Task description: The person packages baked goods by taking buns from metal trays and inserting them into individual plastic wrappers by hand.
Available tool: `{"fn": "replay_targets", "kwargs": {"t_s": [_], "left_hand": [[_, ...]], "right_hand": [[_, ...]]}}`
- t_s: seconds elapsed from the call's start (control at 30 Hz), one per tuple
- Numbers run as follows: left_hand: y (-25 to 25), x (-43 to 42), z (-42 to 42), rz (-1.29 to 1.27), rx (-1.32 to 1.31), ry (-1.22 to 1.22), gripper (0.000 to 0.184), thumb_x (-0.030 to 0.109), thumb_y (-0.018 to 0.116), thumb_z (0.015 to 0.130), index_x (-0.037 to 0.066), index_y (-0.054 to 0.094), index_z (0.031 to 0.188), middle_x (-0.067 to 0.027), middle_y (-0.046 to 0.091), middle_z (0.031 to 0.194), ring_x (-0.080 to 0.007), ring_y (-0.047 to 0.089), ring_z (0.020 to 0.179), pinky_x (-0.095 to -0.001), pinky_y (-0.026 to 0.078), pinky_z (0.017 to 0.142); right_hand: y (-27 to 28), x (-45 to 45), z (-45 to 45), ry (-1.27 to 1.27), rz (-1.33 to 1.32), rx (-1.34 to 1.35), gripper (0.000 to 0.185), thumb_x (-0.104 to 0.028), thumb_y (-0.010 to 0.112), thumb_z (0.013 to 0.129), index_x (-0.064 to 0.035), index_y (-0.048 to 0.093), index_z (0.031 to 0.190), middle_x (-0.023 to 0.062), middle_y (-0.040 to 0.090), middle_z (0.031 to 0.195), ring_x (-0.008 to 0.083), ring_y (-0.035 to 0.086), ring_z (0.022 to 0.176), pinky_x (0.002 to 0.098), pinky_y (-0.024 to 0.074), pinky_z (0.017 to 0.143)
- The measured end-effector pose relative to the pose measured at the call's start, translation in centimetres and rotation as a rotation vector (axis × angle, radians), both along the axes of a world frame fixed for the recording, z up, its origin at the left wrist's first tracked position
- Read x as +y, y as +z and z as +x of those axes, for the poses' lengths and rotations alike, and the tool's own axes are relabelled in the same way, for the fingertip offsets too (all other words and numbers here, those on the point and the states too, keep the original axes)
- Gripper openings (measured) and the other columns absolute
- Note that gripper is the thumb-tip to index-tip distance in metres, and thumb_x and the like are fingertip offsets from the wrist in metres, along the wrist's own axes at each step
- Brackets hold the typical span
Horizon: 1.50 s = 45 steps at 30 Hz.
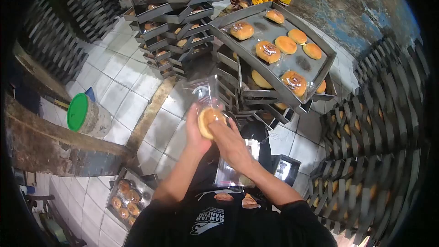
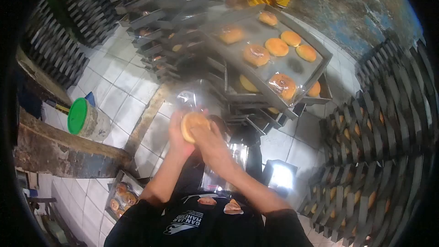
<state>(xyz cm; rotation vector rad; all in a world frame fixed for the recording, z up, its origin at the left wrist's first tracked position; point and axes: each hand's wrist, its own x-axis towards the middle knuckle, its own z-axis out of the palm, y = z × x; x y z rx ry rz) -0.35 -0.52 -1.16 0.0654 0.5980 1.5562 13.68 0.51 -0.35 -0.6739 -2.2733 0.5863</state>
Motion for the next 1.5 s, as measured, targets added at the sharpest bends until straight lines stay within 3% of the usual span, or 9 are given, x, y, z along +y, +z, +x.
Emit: {"fn": "replay_targets", "kwargs": {"t_s": [0.2,0.57,0.7,0.83,0.93,1.1,1.37,1.4,1.5], "left_hand": [[-0.2,-0.5,2.0,0.076,-0.114,0.04,0.064,0.058,0.041,0.105,0.004,0.056,0.136,-0.016,0.064,0.131,-0.0289,0.061,0.122,-0.0452,0.047,0.108],[-0.1,1.5,1.3,0.088,-0.096,0.001,0.078,0.062,0.036,0.102,-0.001,0.048,0.147,-0.0168,0.059,0.142,-0.0324,0.057,0.129,-0.0475,0.044,0.112],[-0.8,1.3,-0.1,0.133,-0.209,-0.06,0.074,0.059,0.037,0.102,-0.001,0.051,0.144,-0.0204,0.06,0.14,-0.0325,0.059,0.127,-0.0475,0.044,0.11],[-1.3,1.3,0.0,0.108,0.084,0.019,0.064,0.054,0.046,0.101,0.003,0.055,0.138,-0.0132,0.063,0.136,-0.0305,0.059,0.124,-0.0466,0.046,0.108],[-1.4,2.5,-0.6,0.116,-0.112,0.124,0.058,0.052,0.049,0.1,0.006,0.058,0.135,-0.0079,0.065,0.13,-0.0279,0.06,0.122,-0.0437,0.048,0.106],[-1.2,0.2,1.6,0.142,-0.136,-0.01,0.055,0.048,0.045,0.104,0.006,0.056,0.138,-0.0095,0.065,0.129,-0.0249,0.06,0.122,-0.0416,0.046,0.108],[-3.9,-1.3,4.1,-0.003,0.034,0.025,0.048,0.04,0.043,0.11,0.011,0.049,0.149,-0.0056,0.056,0.147,-0.0217,0.051,0.137,-0.0407,0.039,0.116],[-3.4,-1.7,5.3,0.066,0.256,0.056,0.05,0.042,0.044,0.11,0.013,0.046,0.151,-0.0034,0.053,0.151,-0.0211,0.048,0.14,-0.0404,0.038,0.117],[-3.9,0.1,3.1,0.171,0.106,0.073,0.048,0.036,0.047,0.109,0.012,0.046,0.15,-0.0055,0.055,0.146,-0.0224,0.051,0.136,-0.0403,0.038,0.116]], "right_hand": [[1.9,1.1,0.4,-0.007,0.096,-0.094,0.048,0.003,0.061,0.087,-0.0046,0.06,0.135,0.0152,0.064,0.136,0.0312,0.059,0.132,0.0566,0.027,0.122],[1.1,1.9,-0.2,0.022,0.023,0.119,0.039,0.001,0.066,0.09,-0.0039,0.064,0.129,0.0141,0.07,0.125,0.0299,0.066,0.122,0.0563,0.0315,0.12],[1.7,1.9,1.0,-0.107,0.187,-0.095,0.035,0.004,0.065,0.09,-0.0043,0.068,0.124,0.0129,0.072,0.122,0.0294,0.066,0.122,0.0553,0.0359,0.118],[2.3,1.6,1.3,-0.015,-0.083,0.064,0.033,0.005,0.066,0.09,-0.0043,0.068,0.121,0.0125,0.073,0.119,0.0277,0.065,0.126,0.0544,0.0373,0.117],[3.0,-0.4,1.4,-0.04,-0.324,0.123,0.033,0.005,0.067,0.089,-0.004,0.068,0.12,0.012,0.073,0.119,0.0281,0.065,0.126,0.0548,0.0348,0.119],[0.2,1.5,1.5,-0.06,0.05,0.062,0.041,0.009,0.067,0.083,-0.0046,0.067,0.122,0.0116,0.069,0.131,0.0294,0.06,0.133,0.0577,0.0247,0.122],[0.9,1.5,0.9,-0.095,0.089,-0.246,0.059,-0.003,0.065,0.086,-0.0022,0.051,0.143,0.018,0.055,0.146,0.0319,0.048,0.142,0.0614,0.0208,0.123],[1.3,1.5,1.0,-0.101,0.098,-0.273,0.059,-0.003,0.065,0.086,-0.0027,0.051,0.143,0.0179,0.056,0.146,0.032,0.048,0.142,0.0612,0.021,0.123],[2.5,2.1,0.7,-0.125,0.105,-0.243,0.06,-0.004,0.064,0.085,-0.0049,0.051,0.143,0.0164,0.058,0.142,0.032,0.051,0.139,0.0611,0.0227,0.122]]}}
